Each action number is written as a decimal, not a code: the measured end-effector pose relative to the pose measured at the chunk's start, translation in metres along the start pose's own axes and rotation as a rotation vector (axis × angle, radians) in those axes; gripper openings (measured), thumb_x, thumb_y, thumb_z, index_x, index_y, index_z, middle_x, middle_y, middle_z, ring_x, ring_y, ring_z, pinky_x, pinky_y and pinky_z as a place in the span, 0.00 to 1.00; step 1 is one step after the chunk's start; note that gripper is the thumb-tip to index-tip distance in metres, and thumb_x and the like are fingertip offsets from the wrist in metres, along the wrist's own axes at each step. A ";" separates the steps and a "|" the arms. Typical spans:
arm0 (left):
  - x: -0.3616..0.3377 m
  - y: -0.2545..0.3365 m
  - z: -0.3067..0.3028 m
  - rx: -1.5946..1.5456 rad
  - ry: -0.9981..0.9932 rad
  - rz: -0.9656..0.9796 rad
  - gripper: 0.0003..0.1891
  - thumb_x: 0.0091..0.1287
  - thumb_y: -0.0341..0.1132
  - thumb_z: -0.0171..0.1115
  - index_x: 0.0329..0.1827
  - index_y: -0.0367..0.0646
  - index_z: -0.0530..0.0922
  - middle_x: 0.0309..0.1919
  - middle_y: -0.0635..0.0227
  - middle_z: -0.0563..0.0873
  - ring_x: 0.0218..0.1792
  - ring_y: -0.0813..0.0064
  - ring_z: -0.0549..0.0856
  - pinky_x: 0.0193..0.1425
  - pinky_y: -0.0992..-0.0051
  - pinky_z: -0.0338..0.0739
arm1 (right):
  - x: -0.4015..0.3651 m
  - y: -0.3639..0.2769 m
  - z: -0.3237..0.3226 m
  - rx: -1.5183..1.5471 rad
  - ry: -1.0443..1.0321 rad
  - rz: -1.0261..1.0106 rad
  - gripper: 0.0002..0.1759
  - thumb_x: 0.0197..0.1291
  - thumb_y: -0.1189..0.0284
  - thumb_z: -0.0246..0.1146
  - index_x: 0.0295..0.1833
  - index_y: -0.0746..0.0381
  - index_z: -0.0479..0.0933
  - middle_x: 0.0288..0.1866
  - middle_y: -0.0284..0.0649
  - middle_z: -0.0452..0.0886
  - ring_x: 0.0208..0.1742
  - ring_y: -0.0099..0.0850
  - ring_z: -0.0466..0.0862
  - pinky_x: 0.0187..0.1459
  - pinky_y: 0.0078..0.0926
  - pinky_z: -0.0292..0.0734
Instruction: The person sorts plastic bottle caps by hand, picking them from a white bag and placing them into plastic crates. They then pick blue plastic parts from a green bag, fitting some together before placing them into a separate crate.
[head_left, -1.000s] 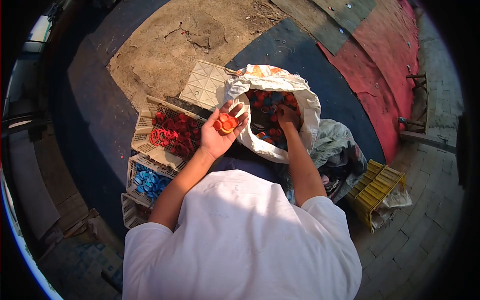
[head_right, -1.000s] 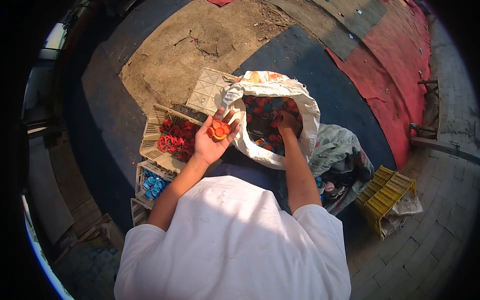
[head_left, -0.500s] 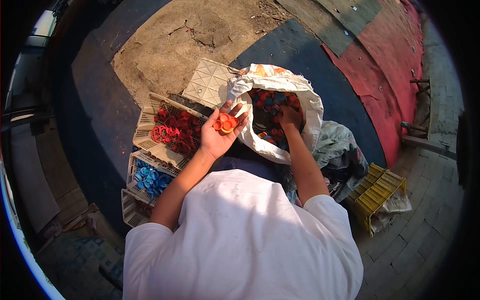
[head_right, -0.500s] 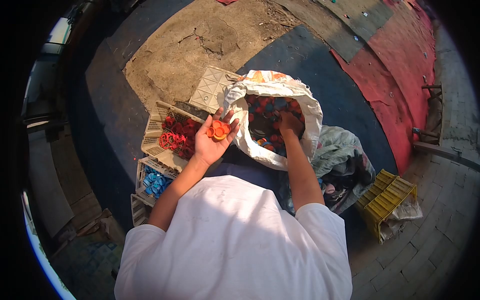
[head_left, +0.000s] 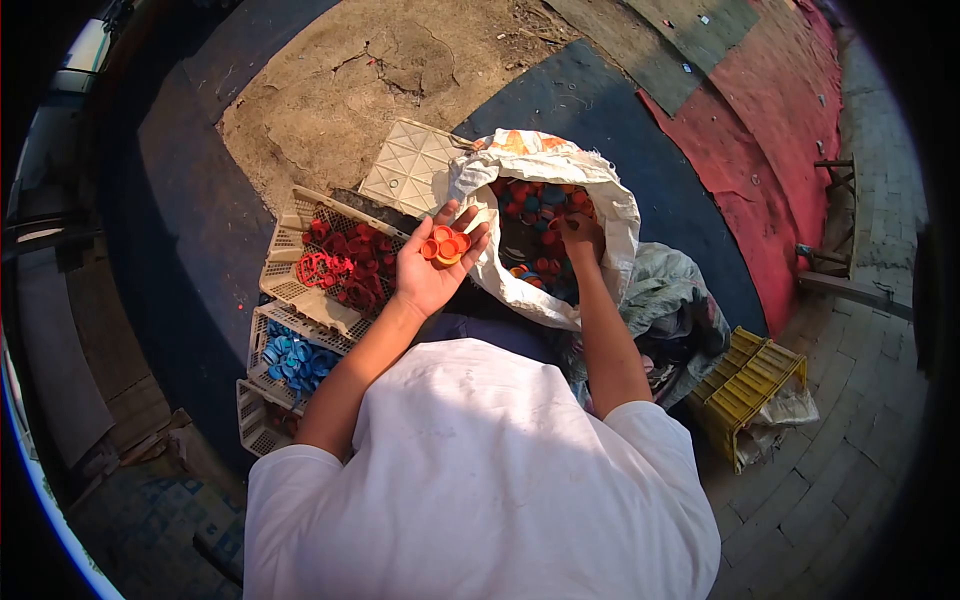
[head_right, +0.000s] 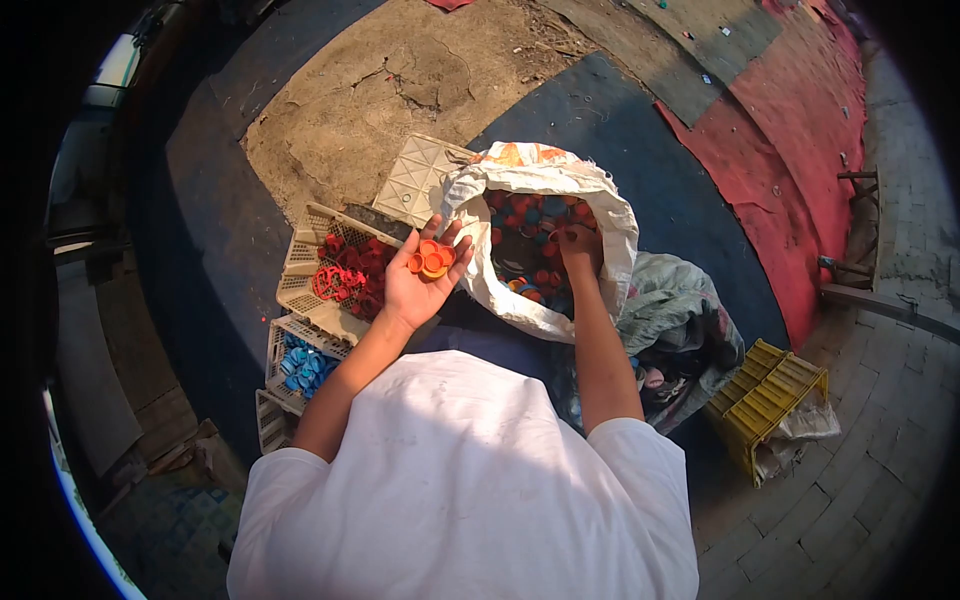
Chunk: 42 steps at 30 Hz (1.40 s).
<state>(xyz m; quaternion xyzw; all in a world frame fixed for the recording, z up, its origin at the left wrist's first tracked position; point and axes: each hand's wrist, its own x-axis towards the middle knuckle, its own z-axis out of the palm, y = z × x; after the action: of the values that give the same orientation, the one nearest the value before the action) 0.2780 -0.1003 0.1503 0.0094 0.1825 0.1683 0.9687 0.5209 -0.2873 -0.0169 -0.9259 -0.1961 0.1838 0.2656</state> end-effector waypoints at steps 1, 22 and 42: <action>0.001 0.001 0.001 -0.008 -0.002 -0.001 0.21 0.82 0.47 0.47 0.69 0.44 0.73 0.68 0.54 0.78 0.71 0.50 0.75 0.78 0.53 0.70 | 0.002 0.006 0.004 0.121 0.009 0.047 0.15 0.63 0.57 0.68 0.43 0.57 0.88 0.41 0.42 0.90 0.46 0.42 0.89 0.51 0.41 0.81; 0.005 -0.010 0.014 -0.009 -0.063 -0.054 0.21 0.80 0.45 0.50 0.70 0.47 0.73 0.76 0.57 0.71 0.77 0.49 0.68 0.82 0.50 0.63 | -0.110 -0.161 -0.089 1.126 -0.371 0.003 0.13 0.72 0.65 0.67 0.48 0.65 0.85 0.31 0.28 0.83 0.29 0.14 0.76 0.30 0.16 0.68; -0.008 -0.009 -0.001 -0.063 0.001 -0.055 0.20 0.80 0.41 0.49 0.70 0.42 0.73 0.73 0.51 0.74 0.76 0.45 0.69 0.81 0.49 0.67 | -0.040 -0.050 -0.018 0.092 -0.016 0.105 0.20 0.58 0.61 0.72 0.50 0.62 0.87 0.46 0.47 0.90 0.48 0.41 0.90 0.51 0.36 0.83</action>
<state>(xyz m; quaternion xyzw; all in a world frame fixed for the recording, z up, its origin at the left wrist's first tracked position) 0.2732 -0.1114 0.1514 -0.0264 0.1777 0.1474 0.9726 0.4818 -0.2743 0.0346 -0.9203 -0.1406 0.2136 0.2961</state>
